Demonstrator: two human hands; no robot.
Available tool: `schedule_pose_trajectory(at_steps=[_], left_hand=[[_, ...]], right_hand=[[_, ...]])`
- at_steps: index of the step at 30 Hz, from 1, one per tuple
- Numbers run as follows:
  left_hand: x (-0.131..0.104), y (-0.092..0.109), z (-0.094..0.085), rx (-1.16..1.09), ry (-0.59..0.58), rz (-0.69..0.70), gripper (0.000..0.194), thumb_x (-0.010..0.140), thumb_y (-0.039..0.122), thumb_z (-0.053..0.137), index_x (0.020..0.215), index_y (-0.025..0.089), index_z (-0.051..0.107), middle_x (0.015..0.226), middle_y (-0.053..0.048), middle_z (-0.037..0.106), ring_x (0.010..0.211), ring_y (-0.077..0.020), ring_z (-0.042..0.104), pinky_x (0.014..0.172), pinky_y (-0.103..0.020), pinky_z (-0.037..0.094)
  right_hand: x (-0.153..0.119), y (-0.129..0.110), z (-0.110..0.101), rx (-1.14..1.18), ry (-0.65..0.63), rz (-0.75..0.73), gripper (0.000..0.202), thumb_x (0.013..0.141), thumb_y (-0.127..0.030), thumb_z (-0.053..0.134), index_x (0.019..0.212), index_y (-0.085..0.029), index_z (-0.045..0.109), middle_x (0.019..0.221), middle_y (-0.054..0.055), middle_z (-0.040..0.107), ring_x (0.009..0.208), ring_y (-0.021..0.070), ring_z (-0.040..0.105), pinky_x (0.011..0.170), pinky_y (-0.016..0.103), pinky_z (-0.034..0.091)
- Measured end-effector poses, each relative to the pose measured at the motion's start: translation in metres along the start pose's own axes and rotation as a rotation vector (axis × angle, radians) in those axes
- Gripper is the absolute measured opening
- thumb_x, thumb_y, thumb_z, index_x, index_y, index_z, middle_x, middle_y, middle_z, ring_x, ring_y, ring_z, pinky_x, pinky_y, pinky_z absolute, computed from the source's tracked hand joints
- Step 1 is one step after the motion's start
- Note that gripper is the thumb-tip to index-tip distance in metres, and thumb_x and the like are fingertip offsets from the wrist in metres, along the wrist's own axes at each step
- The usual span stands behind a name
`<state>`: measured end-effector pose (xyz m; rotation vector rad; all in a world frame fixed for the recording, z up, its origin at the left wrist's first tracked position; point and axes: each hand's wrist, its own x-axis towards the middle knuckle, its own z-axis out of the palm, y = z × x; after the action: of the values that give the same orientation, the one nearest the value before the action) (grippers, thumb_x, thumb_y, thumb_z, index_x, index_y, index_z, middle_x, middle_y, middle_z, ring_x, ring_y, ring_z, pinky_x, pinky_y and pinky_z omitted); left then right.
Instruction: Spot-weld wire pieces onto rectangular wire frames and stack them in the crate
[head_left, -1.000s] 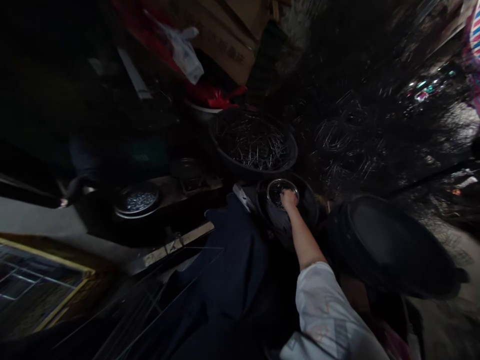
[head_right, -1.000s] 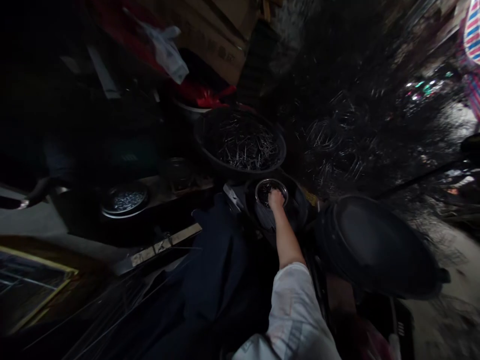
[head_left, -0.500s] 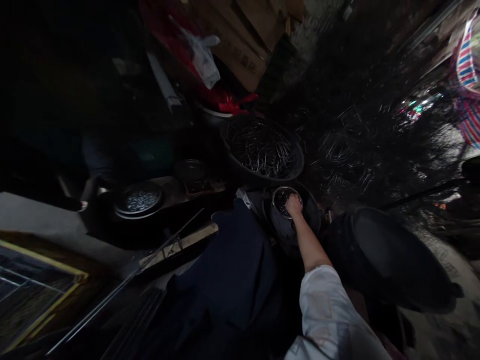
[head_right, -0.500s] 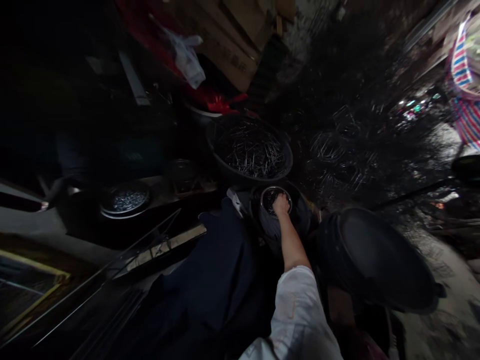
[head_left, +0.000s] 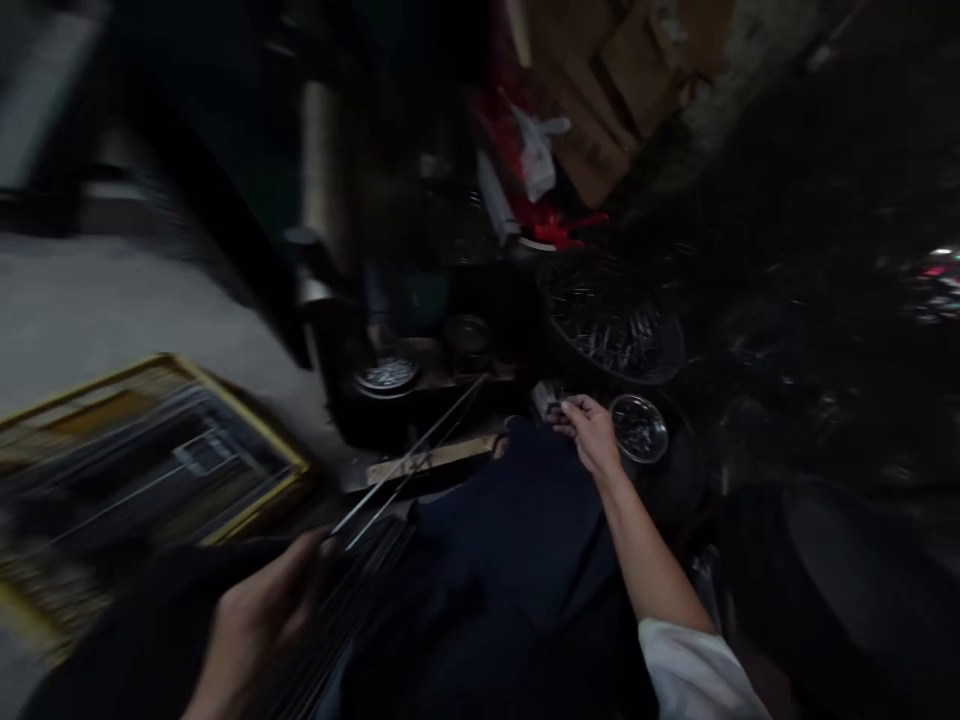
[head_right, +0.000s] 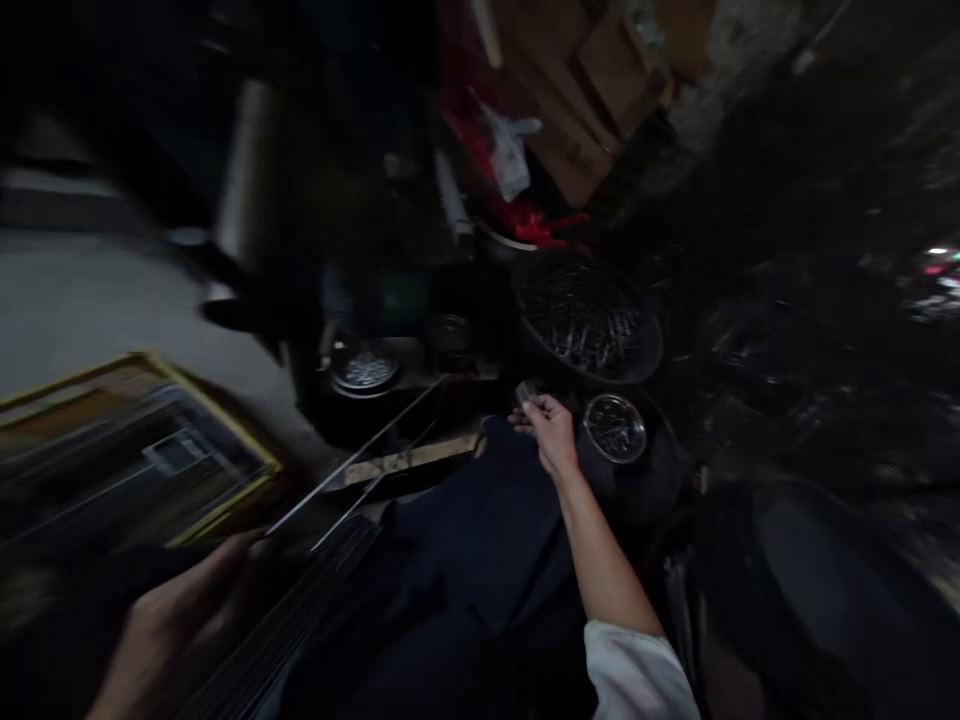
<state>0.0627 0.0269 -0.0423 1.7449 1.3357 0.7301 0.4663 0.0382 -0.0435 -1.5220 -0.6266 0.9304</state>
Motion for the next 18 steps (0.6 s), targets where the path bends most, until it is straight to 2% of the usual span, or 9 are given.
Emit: schedule_pose_trajectory(at_steps=[2,4,7,11,18], left_hand=[[-0.004,0.001,-0.005,0.047,0.077,0.035,0.015,0.085,0.038,0.058,0.096,0.030,0.064,0.076,0.001,0.071,0.064,-0.0209,0.066,0.062,-0.028,0.050],[-0.005,0.004,-0.010,0.070,0.103,0.088,0.013,0.085,0.035,0.057,0.094,0.027,0.064,0.072,0.000,0.070,0.059,-0.0192,0.066,0.058,-0.025,0.048],[-0.008,0.007,-0.019,0.088,0.123,0.116,0.013,0.087,0.033,0.056,0.092,0.024,0.063,0.071,-0.001,0.071,0.058,-0.0176,0.067,0.056,-0.023,0.048],[-0.015,0.003,-0.032,0.082,0.156,0.132,0.016,0.090,0.033,0.052,0.094,0.023,0.063,0.072,-0.001,0.071,0.058,-0.0169,0.067,0.057,-0.022,0.048],[-0.020,-0.010,-0.046,0.019,0.220,0.200,0.015,0.091,0.029,0.052,0.097,0.021,0.063,0.077,0.000,0.073,0.061,-0.0143,0.068,0.058,-0.017,0.049]], right_hand=[[-0.015,0.004,0.058,0.091,-0.121,0.100,0.034,0.069,-0.042,0.076,0.081,-0.019,0.054,0.075,0.003,0.070,0.069,0.0180,0.072,0.051,0.021,0.054],[-0.028,0.008,0.108,0.166,-0.202,0.175,0.035,0.068,-0.042,0.077,0.079,-0.019,0.053,0.074,0.003,0.071,0.069,0.0189,0.072,0.049,0.020,0.053],[-0.042,0.009,0.162,0.276,-0.285,0.206,0.033,0.069,-0.040,0.076,0.077,-0.019,0.052,0.074,0.003,0.072,0.069,0.0178,0.073,0.051,0.020,0.054],[-0.053,0.001,0.197,0.341,-0.321,0.198,0.030,0.070,-0.036,0.076,0.078,-0.019,0.052,0.072,0.002,0.072,0.067,0.0162,0.072,0.053,0.018,0.054],[-0.063,-0.011,0.223,0.373,-0.389,0.150,0.025,0.073,-0.032,0.074,0.081,-0.018,0.055,0.077,0.004,0.074,0.070,0.0144,0.073,0.055,0.015,0.055]])
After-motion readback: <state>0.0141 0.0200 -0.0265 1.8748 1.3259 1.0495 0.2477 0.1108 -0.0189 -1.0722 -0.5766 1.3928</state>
